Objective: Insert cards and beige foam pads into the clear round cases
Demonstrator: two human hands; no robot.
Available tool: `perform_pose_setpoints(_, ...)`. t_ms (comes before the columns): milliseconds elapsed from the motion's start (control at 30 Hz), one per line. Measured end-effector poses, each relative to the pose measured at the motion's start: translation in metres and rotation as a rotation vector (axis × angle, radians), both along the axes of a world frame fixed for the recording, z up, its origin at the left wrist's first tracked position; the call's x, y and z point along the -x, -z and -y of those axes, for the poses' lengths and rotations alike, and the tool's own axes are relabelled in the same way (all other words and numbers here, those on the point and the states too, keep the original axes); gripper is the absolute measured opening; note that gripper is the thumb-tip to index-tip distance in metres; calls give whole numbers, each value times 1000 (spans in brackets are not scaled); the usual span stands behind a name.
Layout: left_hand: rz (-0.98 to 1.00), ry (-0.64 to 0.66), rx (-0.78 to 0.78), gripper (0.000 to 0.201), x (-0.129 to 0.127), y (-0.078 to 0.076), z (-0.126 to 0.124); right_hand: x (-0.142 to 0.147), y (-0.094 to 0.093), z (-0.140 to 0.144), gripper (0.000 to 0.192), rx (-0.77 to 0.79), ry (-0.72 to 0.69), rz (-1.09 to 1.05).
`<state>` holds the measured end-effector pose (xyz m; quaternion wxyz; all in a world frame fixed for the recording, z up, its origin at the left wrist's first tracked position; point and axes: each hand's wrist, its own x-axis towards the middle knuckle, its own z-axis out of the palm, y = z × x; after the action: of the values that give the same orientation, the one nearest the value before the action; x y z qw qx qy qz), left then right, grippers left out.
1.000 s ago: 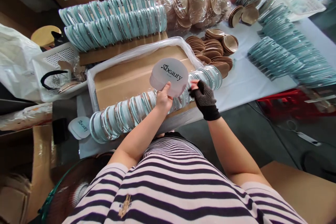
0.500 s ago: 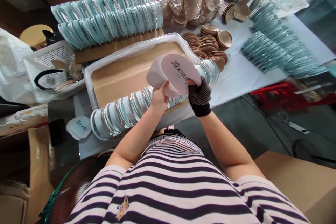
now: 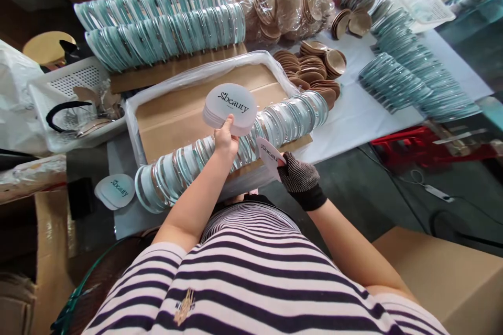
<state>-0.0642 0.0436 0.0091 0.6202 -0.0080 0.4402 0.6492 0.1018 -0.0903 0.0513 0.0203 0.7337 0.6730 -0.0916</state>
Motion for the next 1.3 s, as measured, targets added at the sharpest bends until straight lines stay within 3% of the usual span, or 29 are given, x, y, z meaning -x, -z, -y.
perform_pose_setpoints(100, 20, -6, 2, 35, 3, -2, -2, 4, -23, -13, 41, 64, -42, 30)
perform_pose_setpoints(167, 31, -11, 1, 37, 3, -2, -3, 6, -27, -18, 40, 111, -56, 44)
perform_pose_setpoints(367, 37, -22, -19, 35, 0, 2, -2, 18, 7, -49, 37, 212, -45, 7)
perform_pose_setpoints(433, 51, -18, -17, 35, 1, 2, -2, 16, 11, -53, 37, 233, -8, -5)
perform_pose_setpoints(633, 36, 6, -23, 31, 1, 2, 0, 11, 11, -51, 29, 90, -71, -102)
perform_pose_setpoints(800, 32, 13, -31, 28, 1, 6, -1, 33, 39, -72, 31, 110, -51, -152)
perform_pose_setpoints(900, 34, 16, -45, 29, 2, 9, -1, 36, 52, -70, 30, 120, -102, -162)
perform_pose_setpoints(1000, 35, 24, -54, 31, 2, 7, 0, 30, 55, -62, 22, 206, -62, -406)
perform_pose_setpoints(1100, 45, 18, -53, 35, 1, 4, 3, 21, 53, -62, 25, 396, 69, -832)
perform_pose_setpoints(1200, 52, 15, -62, 41, 0, 1, 5, 16, 53, -69, 32, 559, 101, -1294)
perform_pose_setpoints(1267, 41, 17, -77, 41, -1, 0, 7, 18, 57, -73, 37, 645, 159, -1425)
perform_pose_setpoints(1300, 32, 18, -82, 40, -2, -1, 8, 20, 59, -75, 40, 671, 185, -1384)
